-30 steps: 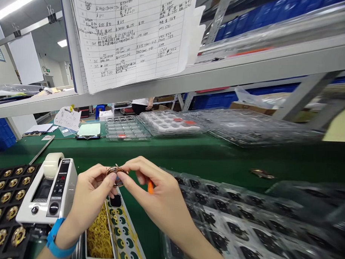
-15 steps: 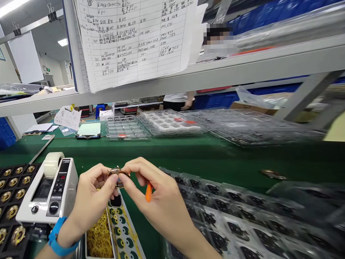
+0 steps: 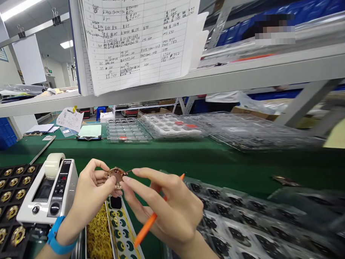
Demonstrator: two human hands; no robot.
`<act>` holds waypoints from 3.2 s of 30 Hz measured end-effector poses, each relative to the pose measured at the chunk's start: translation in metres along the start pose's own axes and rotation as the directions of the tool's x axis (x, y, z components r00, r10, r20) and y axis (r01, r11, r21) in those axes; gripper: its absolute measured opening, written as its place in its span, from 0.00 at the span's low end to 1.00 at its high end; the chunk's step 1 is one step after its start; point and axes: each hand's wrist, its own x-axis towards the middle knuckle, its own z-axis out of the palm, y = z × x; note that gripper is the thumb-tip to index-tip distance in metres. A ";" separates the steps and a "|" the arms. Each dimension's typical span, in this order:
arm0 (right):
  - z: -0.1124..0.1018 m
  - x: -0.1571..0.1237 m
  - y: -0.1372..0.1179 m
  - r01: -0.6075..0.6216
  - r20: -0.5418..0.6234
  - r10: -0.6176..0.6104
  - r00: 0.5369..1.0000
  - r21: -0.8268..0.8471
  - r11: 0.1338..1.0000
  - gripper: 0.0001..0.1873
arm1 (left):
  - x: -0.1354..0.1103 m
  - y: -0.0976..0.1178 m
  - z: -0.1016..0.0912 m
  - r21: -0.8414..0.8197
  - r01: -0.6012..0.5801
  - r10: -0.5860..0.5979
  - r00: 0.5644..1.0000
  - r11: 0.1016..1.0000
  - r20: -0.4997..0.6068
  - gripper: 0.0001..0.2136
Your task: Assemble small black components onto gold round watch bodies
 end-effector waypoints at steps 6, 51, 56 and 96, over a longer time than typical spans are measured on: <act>0.002 0.000 0.003 -0.004 0.027 0.001 1.000 0.112 0.994 0.08 | -0.017 0.006 0.005 0.027 -0.042 0.042 0.999 0.999 0.013 0.12; 0.013 -0.008 0.003 0.117 -0.110 -0.109 0.988 0.066 0.991 0.06 | -0.019 -0.003 0.007 0.426 -0.355 0.386 0.922 0.832 0.014 0.11; 0.009 -0.006 0.001 0.019 -0.032 -0.012 0.999 0.235 0.972 0.08 | -0.014 -0.001 0.004 0.306 -0.259 0.285 0.958 0.916 -0.044 0.04; 0.001 0.006 -0.004 -0.850 0.736 0.432 0.521 0.492 0.187 0.25 | 0.008 -0.023 -0.011 0.571 -0.729 0.856 0.510 0.377 0.086 0.15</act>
